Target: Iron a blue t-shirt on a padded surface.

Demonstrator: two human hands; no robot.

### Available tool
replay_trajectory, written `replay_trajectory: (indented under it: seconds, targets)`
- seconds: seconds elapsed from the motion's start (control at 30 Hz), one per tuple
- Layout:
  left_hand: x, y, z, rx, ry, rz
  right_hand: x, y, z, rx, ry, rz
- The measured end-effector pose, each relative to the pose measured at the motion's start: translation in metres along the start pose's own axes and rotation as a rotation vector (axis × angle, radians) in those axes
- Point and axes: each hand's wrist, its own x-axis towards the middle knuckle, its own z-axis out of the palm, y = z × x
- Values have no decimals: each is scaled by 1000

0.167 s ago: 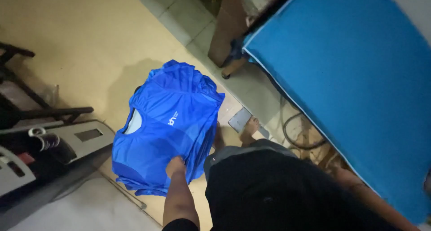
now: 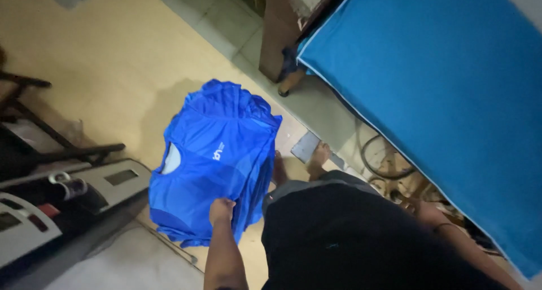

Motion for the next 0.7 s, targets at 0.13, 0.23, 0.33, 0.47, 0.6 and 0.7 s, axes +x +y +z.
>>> replay_trajectory:
  seconds: [0.13,0.23,0.33,0.47,0.6,0.7]
  targets:
    - [19,-24,-6,-427,271,223,3,-39,2,100,130,-148]
    - [-29,56,-61,-566,293,627,-12,-87,-20,234,291,-290]
    - [-133,207,-127,-527,-5,1017,-118,-191,-112,342,258,-369]
    - [-275,367,-200,-317,-475,1171,-171,-228,-174,501,498,-956]
    - [-356,443,-239,-35,-591,1488,-187,-166,-186,477,831,-1064]
    - [-364,490,-233,189,-345,1652,-201,-102,-207,424,1057,-1016]
